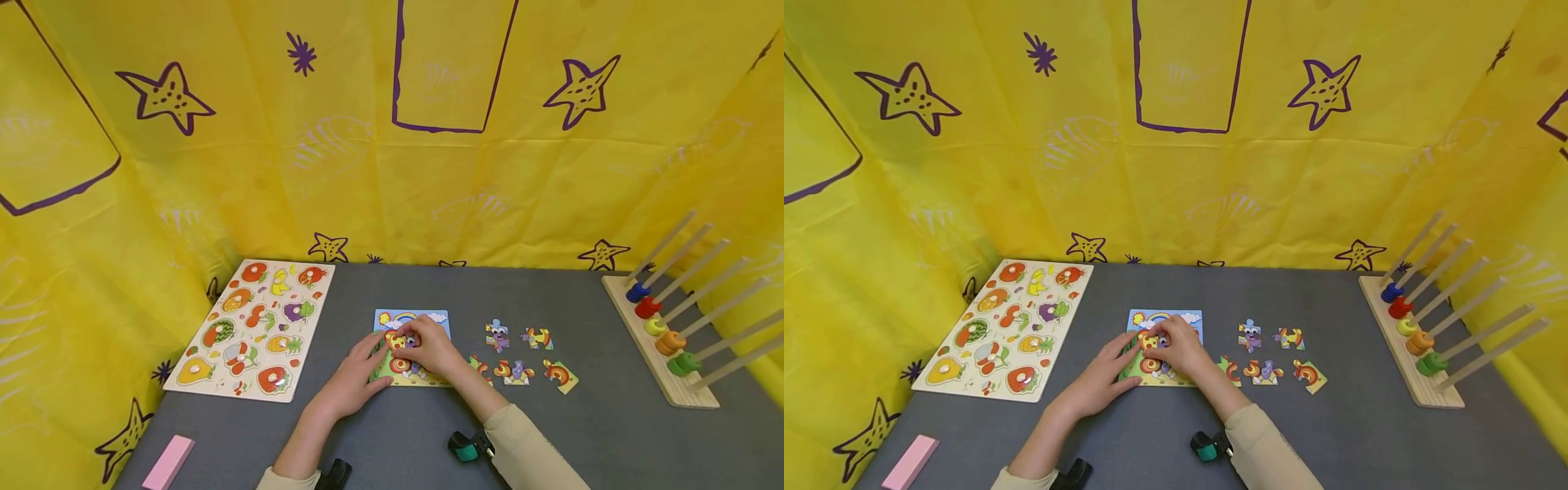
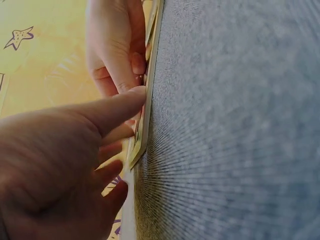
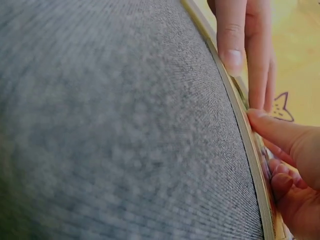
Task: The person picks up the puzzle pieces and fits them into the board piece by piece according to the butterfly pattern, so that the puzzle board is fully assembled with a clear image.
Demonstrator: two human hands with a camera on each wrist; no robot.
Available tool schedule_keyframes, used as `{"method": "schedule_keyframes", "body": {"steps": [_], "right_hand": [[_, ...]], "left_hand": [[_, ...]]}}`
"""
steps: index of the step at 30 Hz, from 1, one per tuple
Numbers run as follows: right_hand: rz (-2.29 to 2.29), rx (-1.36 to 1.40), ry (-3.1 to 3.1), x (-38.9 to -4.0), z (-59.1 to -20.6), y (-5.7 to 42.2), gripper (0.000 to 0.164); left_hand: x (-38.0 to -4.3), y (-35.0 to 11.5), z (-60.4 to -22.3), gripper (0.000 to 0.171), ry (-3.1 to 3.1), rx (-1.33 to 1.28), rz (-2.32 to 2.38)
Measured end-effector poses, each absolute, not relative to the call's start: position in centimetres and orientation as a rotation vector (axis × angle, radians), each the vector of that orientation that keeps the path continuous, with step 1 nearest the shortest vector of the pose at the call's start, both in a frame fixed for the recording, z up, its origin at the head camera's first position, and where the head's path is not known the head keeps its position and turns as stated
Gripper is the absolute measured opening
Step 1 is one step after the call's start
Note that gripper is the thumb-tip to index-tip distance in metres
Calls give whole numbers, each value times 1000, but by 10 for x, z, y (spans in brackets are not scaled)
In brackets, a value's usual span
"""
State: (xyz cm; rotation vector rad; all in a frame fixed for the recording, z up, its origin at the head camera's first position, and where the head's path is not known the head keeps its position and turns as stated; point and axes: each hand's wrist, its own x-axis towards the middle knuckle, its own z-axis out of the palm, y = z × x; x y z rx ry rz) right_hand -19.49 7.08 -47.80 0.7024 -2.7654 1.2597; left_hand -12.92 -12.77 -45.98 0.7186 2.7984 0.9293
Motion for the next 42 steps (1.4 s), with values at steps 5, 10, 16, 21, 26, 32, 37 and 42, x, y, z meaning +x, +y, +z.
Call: {"method": "schedule_keyframes", "body": {"steps": [5, 10, 16, 21, 26, 32, 37, 42], "right_hand": [[1237, 701, -2759, -194, -477, 71, 28], [1245, 755, -2750, -193, -474, 74, 26], [1229, 721, -2725, -192, -466, 102, 15], [1155, 505, -2714, -192, -465, 150, 17], [1016, 331, -2813, -188, -464, 200, 36], [952, 281, -2887, -182, -465, 229, 53], [963, 290, -2895, -182, -465, 233, 49], [973, 256, -2923, -185, -463, 232, 50]], "left_hand": [[-132, -127, -458, 58, 2725, 731, 925], [-134, -124, -457, 62, 2776, 728, 850], [-135, -119, -454, 59, 2864, 721, 743], [-135, -118, -452, 54, 2915, 745, 691], [-134, -119, -452, 55, 2906, 763, 709], [-135, -121, -454, 55, 2915, 791, 706], [-136, -120, -454, 56, 2900, 790, 728], [-136, -118, -453, 56, 2878, 789, 744]]}}
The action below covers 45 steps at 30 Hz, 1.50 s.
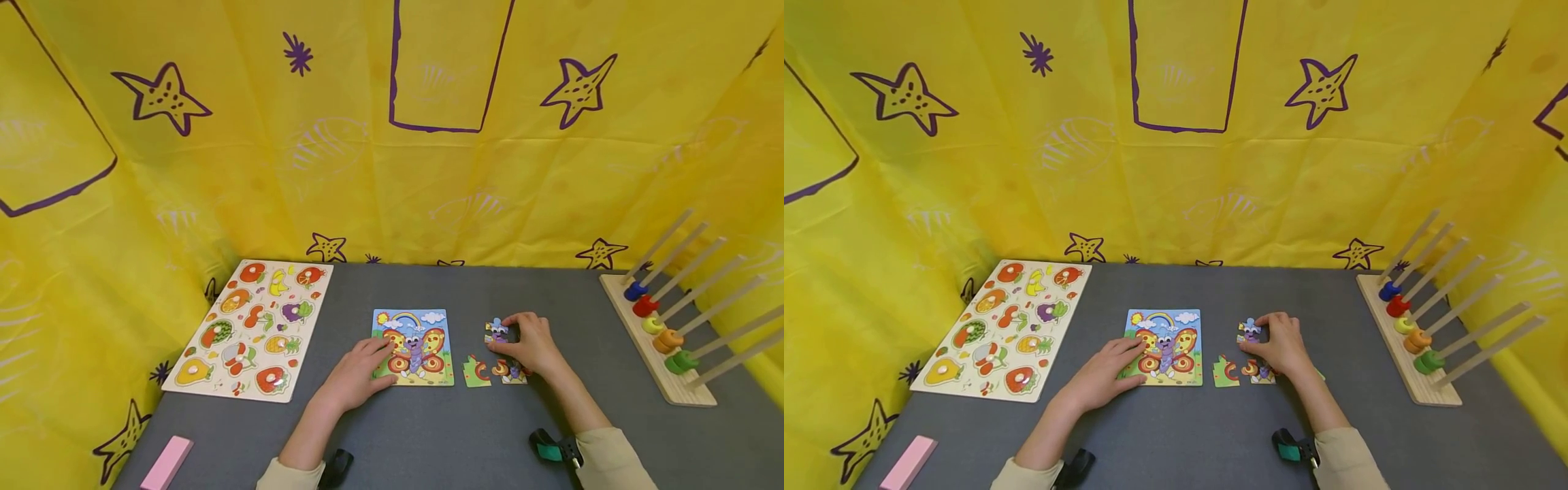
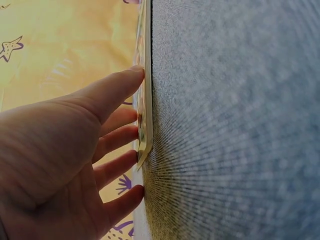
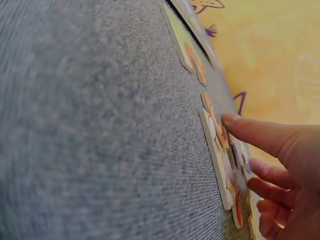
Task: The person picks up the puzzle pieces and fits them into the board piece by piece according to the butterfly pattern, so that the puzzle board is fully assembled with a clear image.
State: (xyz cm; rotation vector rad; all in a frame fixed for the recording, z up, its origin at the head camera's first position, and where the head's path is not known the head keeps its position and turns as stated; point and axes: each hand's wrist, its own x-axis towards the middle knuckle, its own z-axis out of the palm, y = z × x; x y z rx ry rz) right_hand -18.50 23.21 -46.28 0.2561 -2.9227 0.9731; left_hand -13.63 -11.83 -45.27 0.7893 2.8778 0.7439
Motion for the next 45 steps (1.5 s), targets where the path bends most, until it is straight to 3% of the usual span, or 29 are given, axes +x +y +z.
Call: {"method": "schedule_keyframes", "body": {"steps": [3, 10, 25, 45], "right_hand": [[1008, 207, -2915, -186, -462, 229, 47], [1233, 91, -2721, -189, -459, 201, 20], [1613, 227, -2723, -191, -465, 113, 15], [1191, 416, -2713, -191, -475, 91, 12]], "left_hand": [[-136, -118, -452, 54, 2873, 791, 721], [-136, -117, -452, 54, 2877, 785, 682], [-136, -116, -452, 53, 2878, 797, 682], [-134, -115, -450, 49, 2880, 827, 587]]}}
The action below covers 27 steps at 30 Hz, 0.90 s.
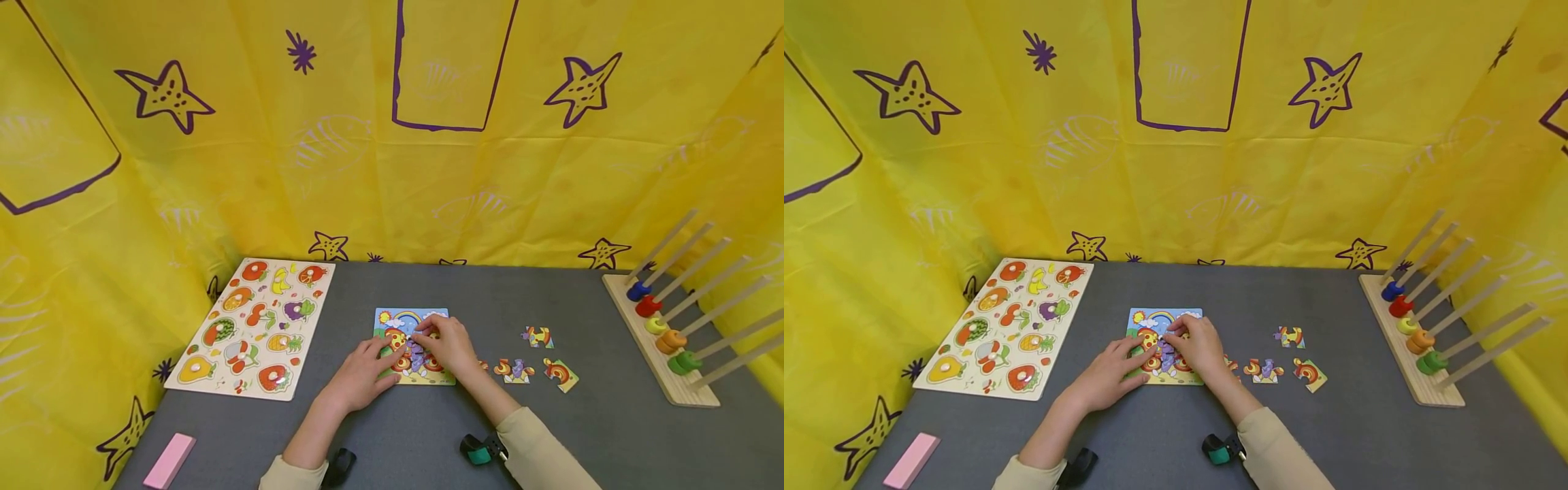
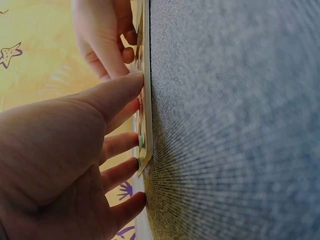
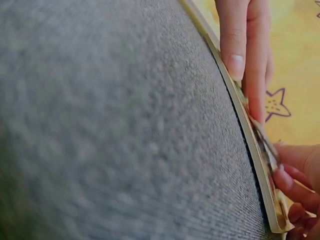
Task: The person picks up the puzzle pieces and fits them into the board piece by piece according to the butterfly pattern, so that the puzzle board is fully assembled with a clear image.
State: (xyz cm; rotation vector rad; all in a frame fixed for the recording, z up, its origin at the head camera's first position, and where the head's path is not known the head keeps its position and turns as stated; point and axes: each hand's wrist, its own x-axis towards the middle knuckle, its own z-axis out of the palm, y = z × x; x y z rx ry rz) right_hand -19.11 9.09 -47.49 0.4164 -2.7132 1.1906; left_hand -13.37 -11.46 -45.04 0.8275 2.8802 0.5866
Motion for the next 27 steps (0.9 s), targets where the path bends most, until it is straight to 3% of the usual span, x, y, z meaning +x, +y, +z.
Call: {"method": "schedule_keyframes", "body": {"steps": [16, 27], "right_hand": [[1107, 404, -2770, -193, -476, 90, 16], [1069, 450, -2812, -198, -474, 91, 6]], "left_hand": [[-134, -114, -452, 48, 2902, 816, 603], [-136, -105, -448, 41, 2936, 895, 555]]}}
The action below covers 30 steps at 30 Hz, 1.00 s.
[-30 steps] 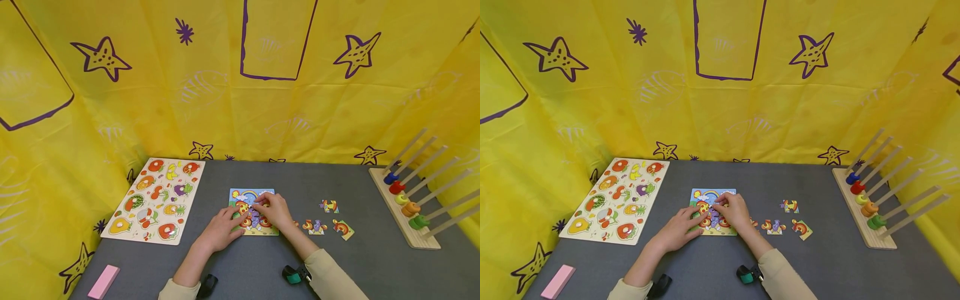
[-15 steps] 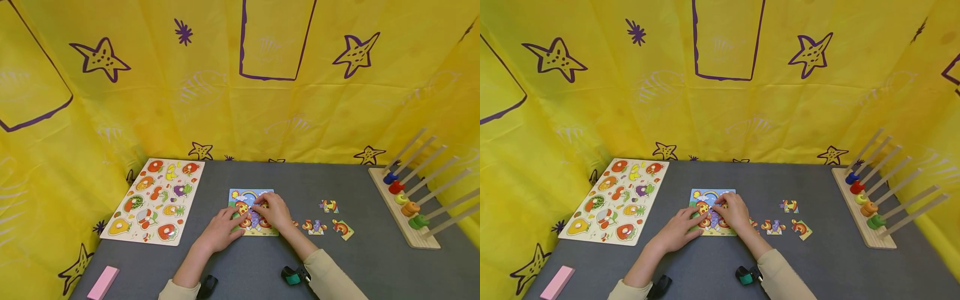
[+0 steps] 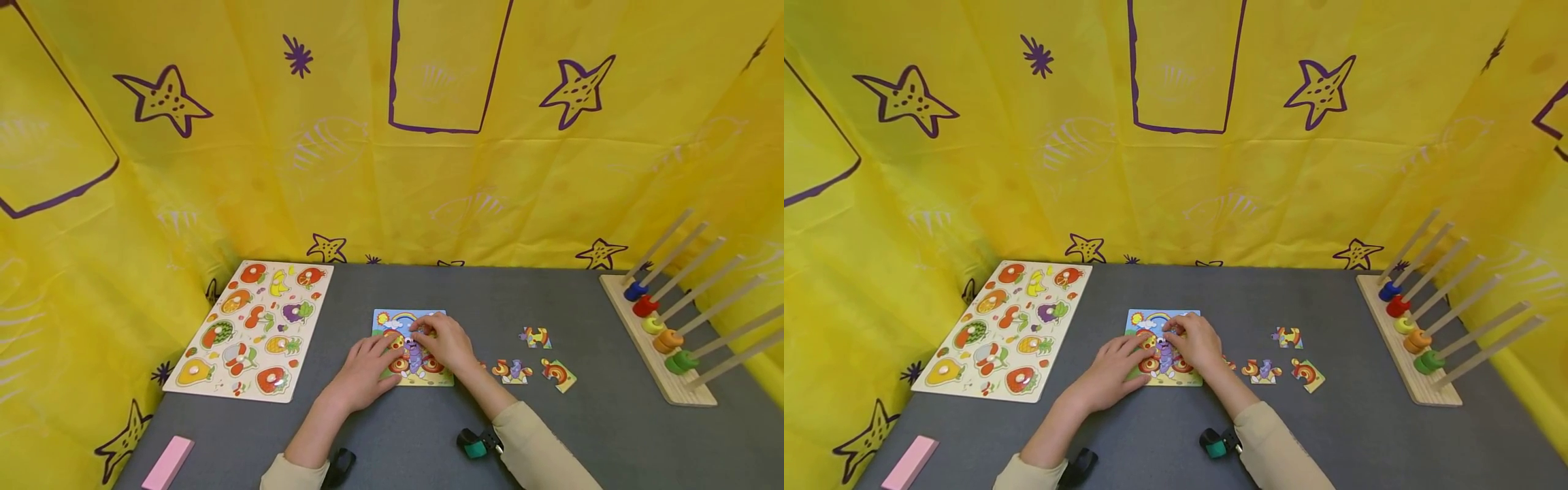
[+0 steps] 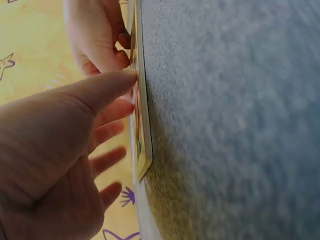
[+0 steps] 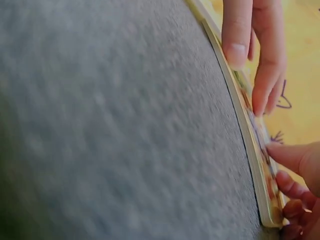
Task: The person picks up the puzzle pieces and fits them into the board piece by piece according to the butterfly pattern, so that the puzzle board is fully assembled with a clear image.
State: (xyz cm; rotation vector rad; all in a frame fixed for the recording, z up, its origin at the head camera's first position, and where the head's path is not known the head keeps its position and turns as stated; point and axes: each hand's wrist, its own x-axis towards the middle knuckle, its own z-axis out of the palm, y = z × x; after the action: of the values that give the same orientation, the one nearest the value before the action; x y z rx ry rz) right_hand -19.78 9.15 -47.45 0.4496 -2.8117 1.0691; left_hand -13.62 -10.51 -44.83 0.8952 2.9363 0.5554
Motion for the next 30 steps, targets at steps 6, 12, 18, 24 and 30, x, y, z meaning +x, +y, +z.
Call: {"method": "schedule_keyframes", "body": {"steps": [6, 12, 18, 24, 30], "right_hand": [[1170, 460, -2837, -200, -472, 94, 8], [1202, 515, -2796, -199, -471, 98, 11], [1204, 577, -2757, -198, -473, 101, 13], [1307, 489, -2702, -196, -473, 120, 12], [1316, 308, -2673, -190, -466, 164, 12]], "left_hand": [[-141, -100, -449, 33, 2881, 985, 562], [-145, -97, -451, 40, 2903, 999, 534], [-143, -93, -448, 45, 2960, 977, 428], [-143, -90, -449, 46, 2955, 946, 427], [-144, -90, -450, 47, 2942, 935, 426]]}}
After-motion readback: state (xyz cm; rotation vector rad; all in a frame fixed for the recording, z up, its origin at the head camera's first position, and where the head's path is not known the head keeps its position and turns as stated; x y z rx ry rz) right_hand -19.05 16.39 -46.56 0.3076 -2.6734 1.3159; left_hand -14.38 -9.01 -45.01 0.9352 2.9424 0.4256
